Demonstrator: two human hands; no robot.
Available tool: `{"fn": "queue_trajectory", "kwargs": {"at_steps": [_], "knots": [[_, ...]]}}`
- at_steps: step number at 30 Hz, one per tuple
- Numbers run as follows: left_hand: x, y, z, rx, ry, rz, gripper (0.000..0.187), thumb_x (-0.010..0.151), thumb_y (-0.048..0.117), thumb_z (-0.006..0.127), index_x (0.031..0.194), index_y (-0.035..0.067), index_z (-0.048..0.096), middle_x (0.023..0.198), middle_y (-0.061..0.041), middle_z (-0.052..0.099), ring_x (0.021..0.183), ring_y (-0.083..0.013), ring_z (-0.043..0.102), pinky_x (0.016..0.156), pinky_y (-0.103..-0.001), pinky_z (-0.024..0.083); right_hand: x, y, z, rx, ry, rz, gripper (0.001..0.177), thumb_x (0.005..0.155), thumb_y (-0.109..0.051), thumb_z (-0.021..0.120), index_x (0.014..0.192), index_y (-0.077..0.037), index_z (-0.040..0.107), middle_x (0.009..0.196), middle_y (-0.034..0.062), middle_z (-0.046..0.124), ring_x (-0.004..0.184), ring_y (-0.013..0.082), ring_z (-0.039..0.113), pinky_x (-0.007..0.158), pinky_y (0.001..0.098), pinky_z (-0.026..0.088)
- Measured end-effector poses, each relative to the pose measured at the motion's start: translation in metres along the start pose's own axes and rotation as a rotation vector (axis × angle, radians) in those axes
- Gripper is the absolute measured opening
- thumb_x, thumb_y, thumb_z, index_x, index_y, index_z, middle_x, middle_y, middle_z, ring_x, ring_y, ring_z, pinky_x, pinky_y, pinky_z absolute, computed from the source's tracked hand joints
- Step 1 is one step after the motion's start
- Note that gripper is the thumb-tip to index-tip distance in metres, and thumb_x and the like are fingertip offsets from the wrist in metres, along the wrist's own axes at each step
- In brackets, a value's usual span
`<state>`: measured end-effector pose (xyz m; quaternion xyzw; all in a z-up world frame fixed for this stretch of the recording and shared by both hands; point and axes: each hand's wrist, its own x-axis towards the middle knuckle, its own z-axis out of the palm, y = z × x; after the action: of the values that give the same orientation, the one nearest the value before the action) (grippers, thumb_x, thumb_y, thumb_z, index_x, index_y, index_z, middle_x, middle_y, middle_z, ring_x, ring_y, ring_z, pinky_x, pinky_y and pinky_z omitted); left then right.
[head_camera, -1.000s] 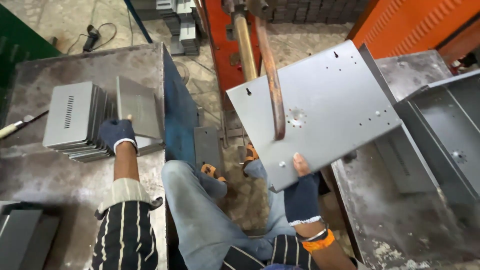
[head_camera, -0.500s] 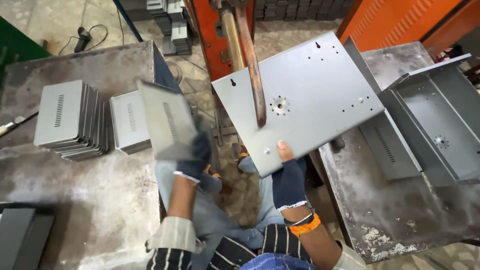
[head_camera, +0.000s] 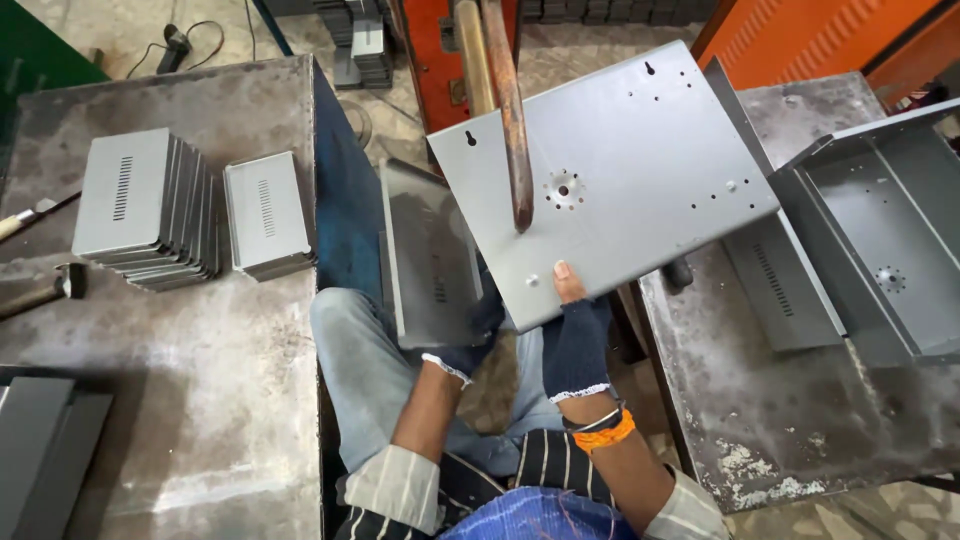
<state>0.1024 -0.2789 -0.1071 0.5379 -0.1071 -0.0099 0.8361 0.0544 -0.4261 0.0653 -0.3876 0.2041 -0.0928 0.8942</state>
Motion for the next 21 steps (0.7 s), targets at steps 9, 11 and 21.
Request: {"fn": "queue_trajectory", "kwargs": {"at_steps": [9,11,21], "knots": [[-0.003,-0.058,0.012,-0.361,0.288,-0.142,0.048,0.105,0.06,0.061,0.105,0.012,0.06,0.083,0.0,0.057,0.069,-0.0123,0.055,0.061,-0.029,0.047,0.001,0.0,0.002,0.03,-0.023,-0.039,0.036,0.092,-0.016,0.071,0.124,-0.002,0.065,0.121,0.0042,0.065,0.11,0.0151,0.061,0.099,0.0332,0.049],[0.004,0.014,0.04,-0.429,0.35,-0.208,0.054,0.102,0.067,0.057,0.095,0.014,0.06,0.073,0.002,0.053,0.059,-0.0118,0.052,0.053,-0.029,0.043,0.012,0.013,-0.013,0.011,0.004,-0.032,0.037,0.092,-0.016,0.072,0.125,-0.001,0.066,0.123,0.0033,0.065,0.111,0.014,0.061,0.101,0.0327,0.049],[0.032,0.075,0.052,-0.27,0.491,-0.252,0.061,0.097,0.069,0.055,0.09,0.009,0.062,0.071,-0.004,0.059,0.062,-0.017,0.057,0.058,-0.032,0.049,-0.006,-0.016,0.007,-0.04,-0.005,0.071,0.043,0.092,-0.025,0.071,0.127,-0.002,0.067,0.127,0.0014,0.065,0.115,0.0125,0.058,0.103,0.0314,0.046]]}}
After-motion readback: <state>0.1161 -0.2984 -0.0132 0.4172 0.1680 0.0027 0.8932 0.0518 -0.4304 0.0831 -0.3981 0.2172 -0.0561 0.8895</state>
